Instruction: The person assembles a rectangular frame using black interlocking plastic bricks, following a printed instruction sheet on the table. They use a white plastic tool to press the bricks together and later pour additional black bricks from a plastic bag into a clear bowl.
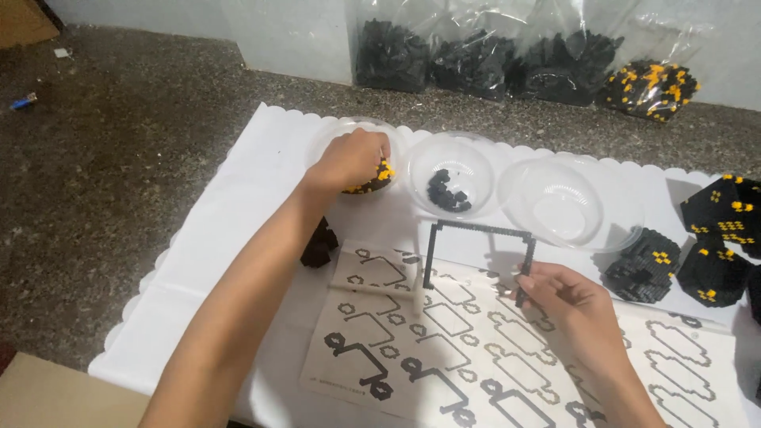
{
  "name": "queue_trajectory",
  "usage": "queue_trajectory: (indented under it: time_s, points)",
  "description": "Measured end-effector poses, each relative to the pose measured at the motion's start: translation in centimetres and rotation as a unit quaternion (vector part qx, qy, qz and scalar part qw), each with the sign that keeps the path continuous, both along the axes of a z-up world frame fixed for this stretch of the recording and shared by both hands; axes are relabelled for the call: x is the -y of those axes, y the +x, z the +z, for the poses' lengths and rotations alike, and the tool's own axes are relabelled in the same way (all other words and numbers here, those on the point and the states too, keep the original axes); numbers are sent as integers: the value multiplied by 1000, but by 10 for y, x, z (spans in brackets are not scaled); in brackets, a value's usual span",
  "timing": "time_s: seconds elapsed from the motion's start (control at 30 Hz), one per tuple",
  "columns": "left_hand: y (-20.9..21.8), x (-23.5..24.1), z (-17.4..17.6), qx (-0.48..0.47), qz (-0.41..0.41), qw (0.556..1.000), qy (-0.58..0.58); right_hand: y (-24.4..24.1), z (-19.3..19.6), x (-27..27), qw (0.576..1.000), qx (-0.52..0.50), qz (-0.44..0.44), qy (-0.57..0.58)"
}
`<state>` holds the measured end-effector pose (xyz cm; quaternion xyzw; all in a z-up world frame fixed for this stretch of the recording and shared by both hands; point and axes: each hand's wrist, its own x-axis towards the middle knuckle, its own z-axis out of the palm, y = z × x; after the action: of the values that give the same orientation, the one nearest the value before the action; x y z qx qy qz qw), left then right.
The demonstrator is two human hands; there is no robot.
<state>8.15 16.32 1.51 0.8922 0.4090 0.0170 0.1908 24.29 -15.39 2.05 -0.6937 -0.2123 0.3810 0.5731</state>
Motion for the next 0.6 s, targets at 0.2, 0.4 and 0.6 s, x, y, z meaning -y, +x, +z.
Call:
queue_trajectory:
  time_s: [0.2,0.4,0.6]
  points:
    - [4,-2,-13,6,8,1000,13,-2,8,2,1000,-9,8,21]
    - [-6,-1,-7,33,27,999,-17,4,2,2,1000,2,14,27]
    - [-26,15,5,159,-5,987,-14,4,-2,1,998,49,24,28]
